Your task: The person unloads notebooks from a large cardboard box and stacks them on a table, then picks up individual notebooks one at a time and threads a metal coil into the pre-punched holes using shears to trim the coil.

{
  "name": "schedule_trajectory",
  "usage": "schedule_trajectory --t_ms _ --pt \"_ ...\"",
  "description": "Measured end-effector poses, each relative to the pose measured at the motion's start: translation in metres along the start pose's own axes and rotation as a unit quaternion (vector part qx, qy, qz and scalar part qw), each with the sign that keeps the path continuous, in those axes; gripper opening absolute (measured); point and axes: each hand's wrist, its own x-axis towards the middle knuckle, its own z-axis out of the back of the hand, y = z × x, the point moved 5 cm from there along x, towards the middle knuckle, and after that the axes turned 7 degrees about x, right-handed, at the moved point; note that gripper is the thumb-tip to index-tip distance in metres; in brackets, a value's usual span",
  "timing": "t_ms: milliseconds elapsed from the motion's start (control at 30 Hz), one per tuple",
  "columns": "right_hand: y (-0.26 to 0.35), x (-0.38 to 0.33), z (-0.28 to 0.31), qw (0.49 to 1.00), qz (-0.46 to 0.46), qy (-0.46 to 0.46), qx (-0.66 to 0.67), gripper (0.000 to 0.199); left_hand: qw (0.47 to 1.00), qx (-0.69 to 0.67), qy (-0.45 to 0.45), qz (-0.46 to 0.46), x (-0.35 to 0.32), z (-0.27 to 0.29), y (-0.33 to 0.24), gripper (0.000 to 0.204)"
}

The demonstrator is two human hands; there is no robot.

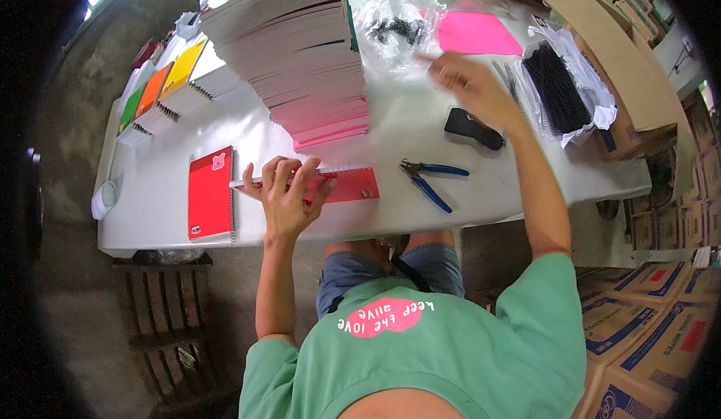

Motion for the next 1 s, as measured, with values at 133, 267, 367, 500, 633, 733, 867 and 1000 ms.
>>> schedule_trajectory --t_ms 133,267,367,500,633,733,867,1000 --pt "0.046 -0.035 -0.079 0.993 -0.038 0.111 0.022 0.037 0.999 0.015 -0.024 0.036 -0.009 0.003 -0.005 0.031" --pt "0.053 -0.065 -0.110 0.993 -0.094 0.004 0.071 0.048 0.998 0.015 -0.021 0.058 -0.010 0.002 -0.007 0.032" --pt "0.055 -0.091 -0.138 0.983 -0.113 -0.100 0.102 0.058 0.998 0.018 -0.030 0.045 -0.010 -0.002 -0.012 0.031" --pt "0.061 -0.097 -0.163 0.962 -0.174 -0.067 0.198 0.067 0.999 0.035 -0.013 0.020 -0.009 0.003 -0.018 0.034" --pt "0.065 -0.096 -0.169 0.930 -0.195 -0.086 0.298 0.067 0.999 0.008 0.017 0.032 -0.004 0.009 -0.024 0.033" --pt "0.067 -0.094 -0.172 0.932 -0.173 -0.096 0.304 0.068 0.999 0.010 0.013 0.032 -0.007 0.006 -0.020 0.032" --pt "0.066 -0.096 -0.169 0.914 -0.198 -0.099 0.340 0.065 0.999 -0.025 0.023 0.042 -0.011 0.006 -0.018 0.033" --pt "0.038 -0.087 -0.157 0.968 -0.138 -0.127 0.166 0.028 1.000 -0.014 -0.016 -0.016 -0.015 0.014 -0.021 0.051"
